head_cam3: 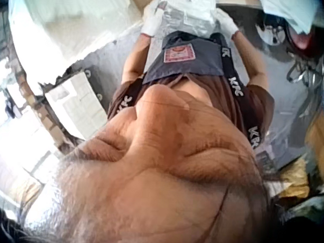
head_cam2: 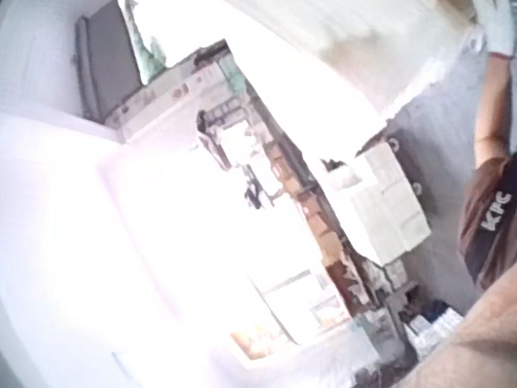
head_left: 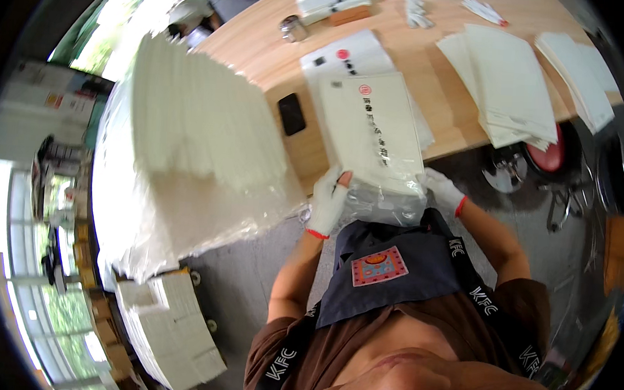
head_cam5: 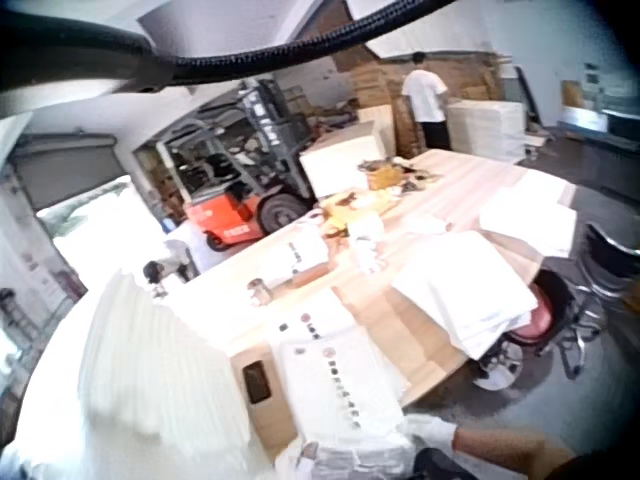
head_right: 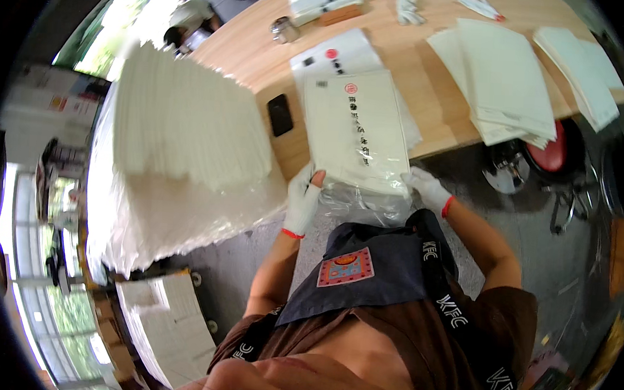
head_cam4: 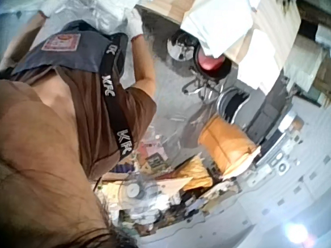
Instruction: The person repeatedly picks up stacks of white papers and places them into clear plastic bags on a wooden table. The person wears gloves and continues this repetitive packing process throughout the clip.
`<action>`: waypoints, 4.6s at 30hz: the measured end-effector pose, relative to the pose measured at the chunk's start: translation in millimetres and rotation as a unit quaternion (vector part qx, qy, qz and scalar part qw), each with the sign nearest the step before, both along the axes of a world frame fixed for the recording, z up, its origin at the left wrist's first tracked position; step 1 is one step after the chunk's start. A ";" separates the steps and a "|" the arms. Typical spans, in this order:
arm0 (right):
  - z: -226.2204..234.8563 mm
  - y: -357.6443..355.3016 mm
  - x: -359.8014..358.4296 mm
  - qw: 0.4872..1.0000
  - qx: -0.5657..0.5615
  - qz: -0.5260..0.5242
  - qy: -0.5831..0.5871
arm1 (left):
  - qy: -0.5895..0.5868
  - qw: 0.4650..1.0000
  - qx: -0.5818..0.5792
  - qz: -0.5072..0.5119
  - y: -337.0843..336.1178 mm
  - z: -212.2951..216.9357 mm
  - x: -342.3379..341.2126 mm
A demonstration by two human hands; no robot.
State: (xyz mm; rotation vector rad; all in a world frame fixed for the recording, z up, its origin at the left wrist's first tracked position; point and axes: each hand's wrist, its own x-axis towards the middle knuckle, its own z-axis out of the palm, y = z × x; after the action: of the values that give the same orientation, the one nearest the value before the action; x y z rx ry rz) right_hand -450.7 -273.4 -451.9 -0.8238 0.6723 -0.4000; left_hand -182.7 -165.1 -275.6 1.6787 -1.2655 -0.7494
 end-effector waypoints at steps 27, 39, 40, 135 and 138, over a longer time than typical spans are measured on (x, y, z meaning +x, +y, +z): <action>357.7 -21.6 210.6 0.899 -0.266 0.304 -0.170 | -0.213 0.788 -0.377 0.438 224.2 0.6 220.6; 97.9 39.3 39.7 0.972 -0.083 0.128 0.180 | -0.314 0.948 -0.005 -0.057 -99.3 -96.2 -11.9; 97.8 40.4 34.1 0.977 -0.071 0.109 0.168 | -0.342 0.936 0.031 -0.078 -110.8 -97.9 -13.5; 168.5 -45.2 -10.6 0.871 -0.415 0.079 0.251 | 0.015 0.984 -0.081 -0.160 -19.5 -28.5 -66.8; 126.3 -65.8 2.2 0.948 -0.275 -0.015 0.157 | -0.125 0.920 -0.211 -0.307 -22.4 -27.7 -57.2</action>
State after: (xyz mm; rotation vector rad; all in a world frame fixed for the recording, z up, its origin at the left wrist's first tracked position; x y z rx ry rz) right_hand -448.5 -339.2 -325.6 -1.4293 0.8861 -0.4983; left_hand -239.9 -187.5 -303.3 1.0415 -2.0187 -0.5598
